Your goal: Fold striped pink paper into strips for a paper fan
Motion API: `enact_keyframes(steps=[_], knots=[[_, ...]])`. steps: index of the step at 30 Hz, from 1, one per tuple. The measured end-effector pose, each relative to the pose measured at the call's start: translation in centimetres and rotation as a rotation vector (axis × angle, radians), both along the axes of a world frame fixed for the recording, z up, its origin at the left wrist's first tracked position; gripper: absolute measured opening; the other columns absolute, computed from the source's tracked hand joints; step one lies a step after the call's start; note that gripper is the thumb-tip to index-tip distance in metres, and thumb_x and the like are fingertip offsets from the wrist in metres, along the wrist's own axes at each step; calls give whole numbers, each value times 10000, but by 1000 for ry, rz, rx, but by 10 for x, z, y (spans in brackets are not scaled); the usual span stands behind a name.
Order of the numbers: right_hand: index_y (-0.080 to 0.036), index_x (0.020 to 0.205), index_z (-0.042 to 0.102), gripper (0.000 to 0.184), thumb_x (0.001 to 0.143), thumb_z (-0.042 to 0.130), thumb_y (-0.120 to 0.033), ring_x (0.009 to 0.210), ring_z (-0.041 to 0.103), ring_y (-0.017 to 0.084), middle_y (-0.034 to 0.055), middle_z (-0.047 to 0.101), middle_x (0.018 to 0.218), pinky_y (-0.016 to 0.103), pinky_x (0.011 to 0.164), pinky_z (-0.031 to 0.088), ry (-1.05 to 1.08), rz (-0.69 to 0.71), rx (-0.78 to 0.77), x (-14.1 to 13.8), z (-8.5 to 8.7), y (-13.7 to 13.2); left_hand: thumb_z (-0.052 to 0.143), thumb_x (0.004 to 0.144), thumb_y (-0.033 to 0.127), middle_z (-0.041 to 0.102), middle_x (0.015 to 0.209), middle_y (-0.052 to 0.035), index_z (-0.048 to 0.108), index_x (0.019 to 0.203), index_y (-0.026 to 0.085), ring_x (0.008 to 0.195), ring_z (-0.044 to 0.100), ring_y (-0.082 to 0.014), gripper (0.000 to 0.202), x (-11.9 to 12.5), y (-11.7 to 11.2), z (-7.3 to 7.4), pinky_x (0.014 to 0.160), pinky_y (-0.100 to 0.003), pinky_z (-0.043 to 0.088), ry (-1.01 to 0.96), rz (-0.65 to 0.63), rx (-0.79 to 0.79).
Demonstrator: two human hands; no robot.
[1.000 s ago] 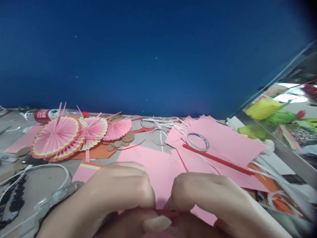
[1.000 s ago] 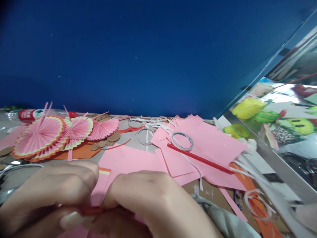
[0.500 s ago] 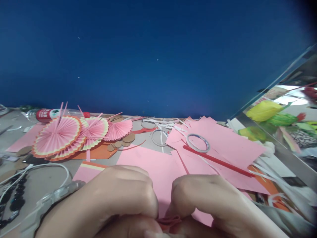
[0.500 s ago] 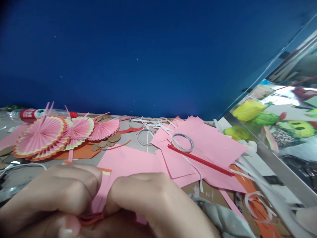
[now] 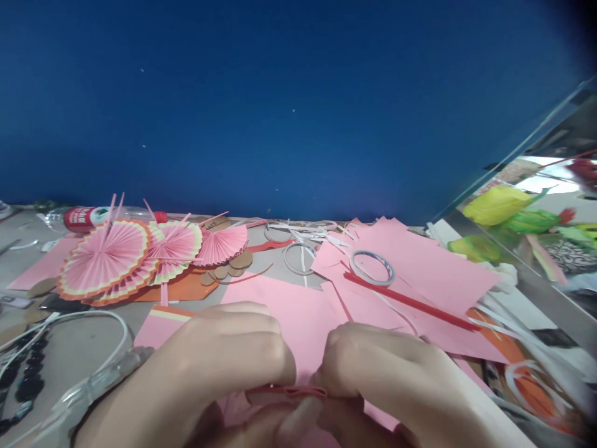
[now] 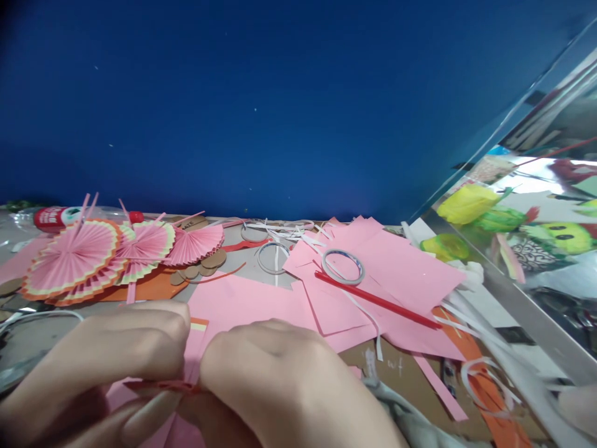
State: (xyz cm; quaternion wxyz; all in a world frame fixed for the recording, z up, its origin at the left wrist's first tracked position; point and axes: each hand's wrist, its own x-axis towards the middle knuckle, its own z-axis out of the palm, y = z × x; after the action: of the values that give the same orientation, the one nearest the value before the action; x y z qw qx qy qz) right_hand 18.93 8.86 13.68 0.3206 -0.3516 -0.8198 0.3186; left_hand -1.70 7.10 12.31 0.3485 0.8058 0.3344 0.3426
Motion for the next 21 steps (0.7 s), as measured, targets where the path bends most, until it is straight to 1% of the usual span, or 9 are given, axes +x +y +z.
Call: enact_keyframes(steps=[3,4,6,8,9,12,15,18,21], knots=[[-230,626,517,197,817,545,-269,416,533,92,-25,593,520,173,411,428,9,120,151,-4,0,6,407,903,209,473,633,16,467,741,196,584,456,-100,173,2,3,1,531,-210,366,90,-89,-89],[-225,639,507,182,818,538,-236,422,535,82,-30,597,531,156,412,421,-4,134,166,-4,1,6,377,916,220,463,635,17,446,729,195,586,449,-99,201,3,4,1,531,-211,357,111,-101,-113],[-222,669,499,143,789,526,-150,433,535,67,-42,599,549,133,399,397,-27,106,162,-4,4,4,337,933,249,437,638,23,393,712,194,586,429,-94,235,3,6,0,530,-213,339,121,-99,-137],[-220,664,483,157,744,516,-89,427,518,62,-57,580,535,136,380,368,-65,36,116,-3,5,1,323,940,260,409,631,33,343,694,195,572,402,-87,256,3,6,-1,518,-209,319,144,-81,-137],[-217,649,471,165,736,516,-84,418,503,62,-63,565,522,145,370,351,-93,1,81,-3,6,-1,325,941,254,402,624,39,325,687,195,561,387,-83,261,3,6,-2,510,-205,310,167,-65,-123],[-206,596,424,221,782,534,-160,395,450,61,-74,508,483,171,347,294,-193,-41,-41,-4,6,-3,339,939,219,414,609,56,313,675,196,531,363,-72,266,4,6,-2,497,-190,298,268,-4,-61],[-200,579,414,255,806,529,-189,404,412,60,-79,464,475,173,344,252,-265,-88,-163,-8,7,0,351,934,205,443,621,58,350,679,195,538,385,-69,254,7,6,0,507,-185,310,326,65,-49],[-199,577,407,265,820,511,-210,426,385,67,-71,415,479,171,357,257,-214,-81,-285,-11,9,4,350,934,230,404,584,58,358,652,191,524,381,-69,285,12,6,1,494,-176,318,225,137,-103],[-200,586,394,278,840,491,-258,451,382,75,-58,398,502,175,383,286,-66,-53,-378,-12,9,6,368,927,302,398,589,51,396,655,192,536,400,-72,294,17,4,-2,493,-160,355,-11,183,-209]])
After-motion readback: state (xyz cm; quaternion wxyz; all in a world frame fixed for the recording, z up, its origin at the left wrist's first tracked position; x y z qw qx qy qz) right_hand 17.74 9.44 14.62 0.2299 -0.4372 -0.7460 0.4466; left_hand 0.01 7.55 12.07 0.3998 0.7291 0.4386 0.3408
